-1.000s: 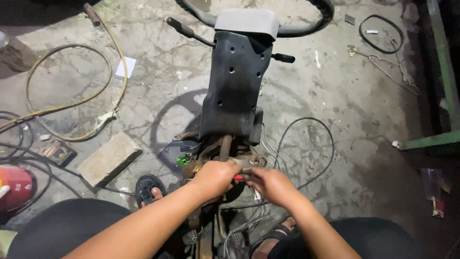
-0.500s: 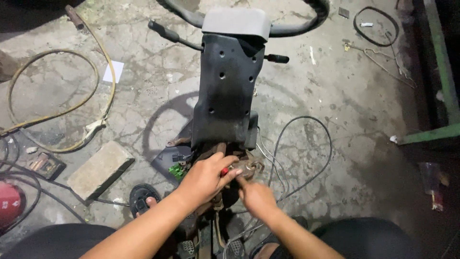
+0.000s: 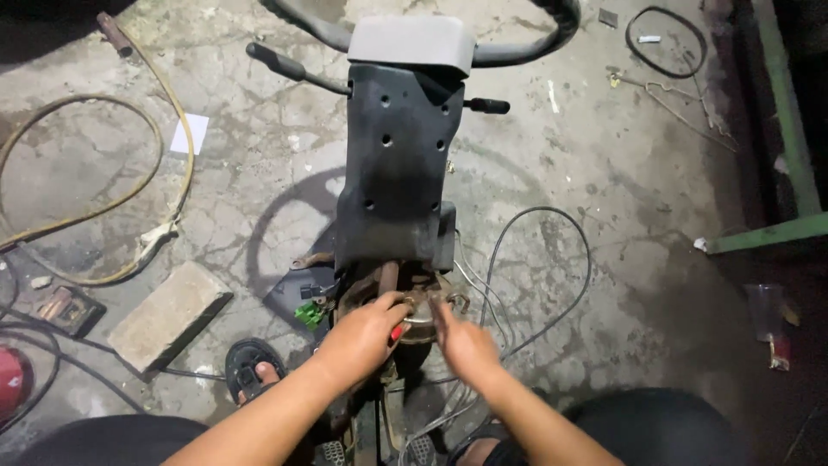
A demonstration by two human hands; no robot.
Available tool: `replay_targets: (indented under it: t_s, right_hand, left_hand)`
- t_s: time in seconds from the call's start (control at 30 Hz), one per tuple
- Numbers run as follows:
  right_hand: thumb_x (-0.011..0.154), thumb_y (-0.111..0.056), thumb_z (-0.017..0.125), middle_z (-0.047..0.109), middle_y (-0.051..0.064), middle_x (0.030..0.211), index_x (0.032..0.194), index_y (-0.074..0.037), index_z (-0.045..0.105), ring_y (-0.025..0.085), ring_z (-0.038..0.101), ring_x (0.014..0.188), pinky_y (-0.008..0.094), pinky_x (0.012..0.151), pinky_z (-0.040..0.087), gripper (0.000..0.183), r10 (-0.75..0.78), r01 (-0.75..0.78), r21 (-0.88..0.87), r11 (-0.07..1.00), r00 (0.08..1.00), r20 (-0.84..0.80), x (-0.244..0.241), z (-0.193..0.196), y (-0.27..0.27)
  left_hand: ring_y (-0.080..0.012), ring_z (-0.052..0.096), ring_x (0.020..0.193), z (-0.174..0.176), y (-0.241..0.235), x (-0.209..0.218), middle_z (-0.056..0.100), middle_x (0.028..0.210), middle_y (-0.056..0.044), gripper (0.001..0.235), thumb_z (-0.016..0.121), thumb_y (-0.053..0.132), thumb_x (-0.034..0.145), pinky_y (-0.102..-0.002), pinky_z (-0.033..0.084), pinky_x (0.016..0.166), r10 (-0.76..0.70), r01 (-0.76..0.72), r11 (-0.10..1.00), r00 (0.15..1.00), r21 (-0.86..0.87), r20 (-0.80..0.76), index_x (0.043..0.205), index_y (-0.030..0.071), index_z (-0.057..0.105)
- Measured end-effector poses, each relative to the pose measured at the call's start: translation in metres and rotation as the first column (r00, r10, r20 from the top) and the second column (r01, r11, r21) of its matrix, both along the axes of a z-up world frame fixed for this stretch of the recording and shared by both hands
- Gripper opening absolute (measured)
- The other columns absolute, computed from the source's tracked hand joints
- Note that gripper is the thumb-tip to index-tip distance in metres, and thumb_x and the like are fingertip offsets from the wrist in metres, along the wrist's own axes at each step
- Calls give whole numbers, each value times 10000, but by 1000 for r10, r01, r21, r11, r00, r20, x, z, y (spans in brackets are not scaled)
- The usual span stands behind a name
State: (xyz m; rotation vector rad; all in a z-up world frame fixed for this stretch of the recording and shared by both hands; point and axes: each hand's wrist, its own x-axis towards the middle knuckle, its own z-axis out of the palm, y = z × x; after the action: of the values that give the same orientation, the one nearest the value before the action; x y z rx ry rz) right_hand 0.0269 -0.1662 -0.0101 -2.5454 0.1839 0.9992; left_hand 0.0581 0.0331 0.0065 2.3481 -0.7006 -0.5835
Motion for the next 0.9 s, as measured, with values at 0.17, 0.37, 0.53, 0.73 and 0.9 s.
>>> replay_targets:
  t_s: [0.17,0.37,0.53,0.73,0.9]
  right_hand:
    - [1089,-328,353,597,93,670,1508,-249,362,301,546,540,443,477,423,426,70,-80,54,995,985,156,-8,-40,-10]
    - [1080,-352,379,597,109,738,1506,-248,386,318,583,634,475,569,476,439,74,-77,23,997,991,115,-19,-59,-6]
    - [1085,-418,286,712,111,856,1594,-340,345,289,658,686,433,593,513,519,-10,11,-15,1000,999,48,3,-7,-5]
    - [1097,-290,392,673,106,848,1619,-263,305,237,674,758,397,777,620,530,142,-138,134,981,990,-14,0,-2,0]
    - [1087,-298,412,541,-1,562,1270,-152,546,172,467,407,342,364,367,270,-165,107,249,963,960,225,-2,-21,-9]
  left_hand:
    - [-388,681,956,-13,-5,-3,674,1152,-142,291,578,160,985,-525,558,794,26,-24,999,998,40,-50,1250,68,657]
    - [-345,638,1044,-18,-9,-8,680,1157,-150,242,611,115,966,-494,534,907,32,-32,999,999,12,-23,1197,67,667]
    - [-408,615,895,-11,-4,-12,502,1067,-167,237,582,268,1037,-559,518,703,87,-87,996,996,20,-15,1114,49,627]
    - [-272,630,900,-19,-7,-19,566,979,-88,223,590,274,1006,-376,493,795,465,-515,832,850,-205,-249,1124,119,698]
    - [-153,718,820,-9,-17,-27,792,897,-26,78,673,234,999,-281,528,754,582,-828,559,434,-49,-688,1039,168,662]
